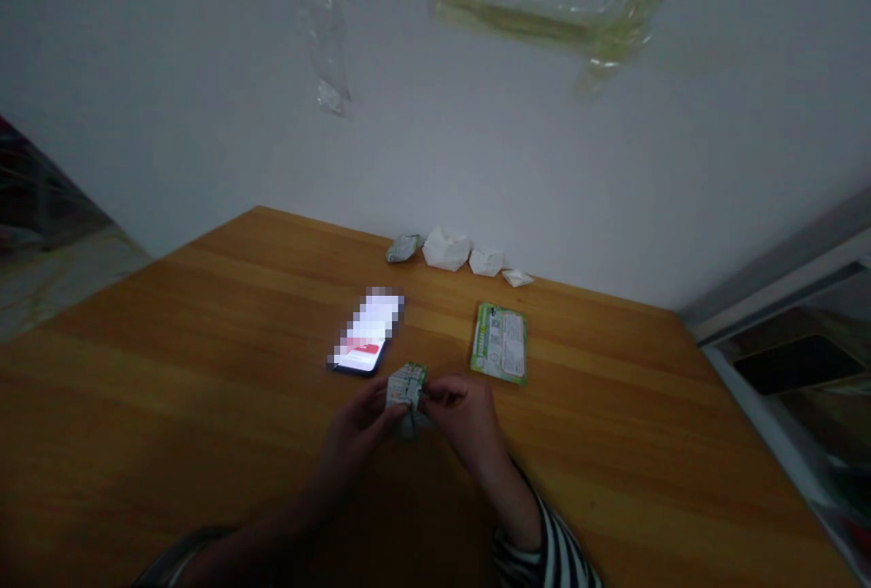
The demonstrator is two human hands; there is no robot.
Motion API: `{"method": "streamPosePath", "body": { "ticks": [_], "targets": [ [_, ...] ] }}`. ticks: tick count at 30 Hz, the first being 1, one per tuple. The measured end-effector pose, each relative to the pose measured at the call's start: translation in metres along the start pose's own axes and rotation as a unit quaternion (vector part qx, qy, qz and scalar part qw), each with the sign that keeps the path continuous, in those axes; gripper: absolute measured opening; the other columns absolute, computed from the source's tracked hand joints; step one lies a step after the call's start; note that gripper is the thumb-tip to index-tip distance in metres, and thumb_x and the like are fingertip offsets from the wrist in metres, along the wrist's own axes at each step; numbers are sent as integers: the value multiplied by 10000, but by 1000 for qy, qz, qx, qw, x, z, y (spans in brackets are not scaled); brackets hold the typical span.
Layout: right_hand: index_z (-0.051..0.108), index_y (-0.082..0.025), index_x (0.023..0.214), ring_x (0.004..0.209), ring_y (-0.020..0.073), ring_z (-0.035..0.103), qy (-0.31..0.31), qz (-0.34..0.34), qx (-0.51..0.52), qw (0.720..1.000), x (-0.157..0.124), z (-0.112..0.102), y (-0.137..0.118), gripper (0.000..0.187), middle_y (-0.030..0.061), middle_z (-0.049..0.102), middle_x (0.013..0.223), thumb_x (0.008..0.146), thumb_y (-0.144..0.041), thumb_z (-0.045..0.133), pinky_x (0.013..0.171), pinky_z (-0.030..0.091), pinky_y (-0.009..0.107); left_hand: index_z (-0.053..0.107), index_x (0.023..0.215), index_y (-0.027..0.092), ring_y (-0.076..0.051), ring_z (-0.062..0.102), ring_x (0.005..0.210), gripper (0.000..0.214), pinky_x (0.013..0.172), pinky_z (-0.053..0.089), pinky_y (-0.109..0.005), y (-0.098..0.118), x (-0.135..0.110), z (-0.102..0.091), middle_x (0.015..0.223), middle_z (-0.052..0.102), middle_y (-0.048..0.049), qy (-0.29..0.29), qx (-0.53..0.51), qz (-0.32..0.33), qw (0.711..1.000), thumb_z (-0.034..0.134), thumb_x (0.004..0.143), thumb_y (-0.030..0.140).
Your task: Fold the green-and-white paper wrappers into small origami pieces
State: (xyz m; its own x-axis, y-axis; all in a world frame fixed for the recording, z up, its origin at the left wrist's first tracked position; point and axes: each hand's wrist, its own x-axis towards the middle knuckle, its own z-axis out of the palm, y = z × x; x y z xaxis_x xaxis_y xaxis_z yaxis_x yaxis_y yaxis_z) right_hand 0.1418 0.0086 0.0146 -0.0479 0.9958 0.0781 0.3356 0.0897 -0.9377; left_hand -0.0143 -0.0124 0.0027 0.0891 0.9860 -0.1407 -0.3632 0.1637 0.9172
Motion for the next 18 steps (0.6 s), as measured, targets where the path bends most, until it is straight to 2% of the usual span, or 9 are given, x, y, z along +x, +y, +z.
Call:
{"method": "streamPosePath", "body": {
  "ticks": [2,7,12,15,18],
  "targets": [
    [727,-146,661,561,128,532,-7,7,14,1000,2,-3,0,90,-1,642,592,616,-119,654,529,402,219,611,1048,157,-218,704,845,320,723,565,-304,2,0,1,990,741,-86,-7,-13,-11,1000,691,753,254],
    [697,-137,601,510,107,511,-79,44,26,996,8,-15,0,28,-24,618,536,618,-149,677,485,374,195,621,997,147,-229,701,869,334,735,558,-302,8,2,3,959,750,-86,8,-4,-15,1000,736,702,253],
    [669,-135,558,474,89,491,-91,54,20,994,11,-23,4,60,-46,590,491,598,-92,658,454,351,175,621,996,130,-265,694,893,383,717,553,-322,9,6,1,992,739,-122,-21,20,-54,998,754,678,297],
    [664,-137,565,486,104,538,-91,57,33,994,9,-17,5,65,-37,618,512,608,-93,645,466,395,184,606,1008,132,-278,700,866,414,681,552,-330,5,7,0,979,739,-132,-23,13,-75,997,754,676,329],
    [698,-137,671,567,148,628,-82,54,92,991,3,0,9,110,-5,687,609,645,-96,600,538,478,226,577,998,145,-276,701,865,402,691,546,-336,-1,5,0,965,740,-125,-7,-4,-62,998,741,690,345]
  ]
}}
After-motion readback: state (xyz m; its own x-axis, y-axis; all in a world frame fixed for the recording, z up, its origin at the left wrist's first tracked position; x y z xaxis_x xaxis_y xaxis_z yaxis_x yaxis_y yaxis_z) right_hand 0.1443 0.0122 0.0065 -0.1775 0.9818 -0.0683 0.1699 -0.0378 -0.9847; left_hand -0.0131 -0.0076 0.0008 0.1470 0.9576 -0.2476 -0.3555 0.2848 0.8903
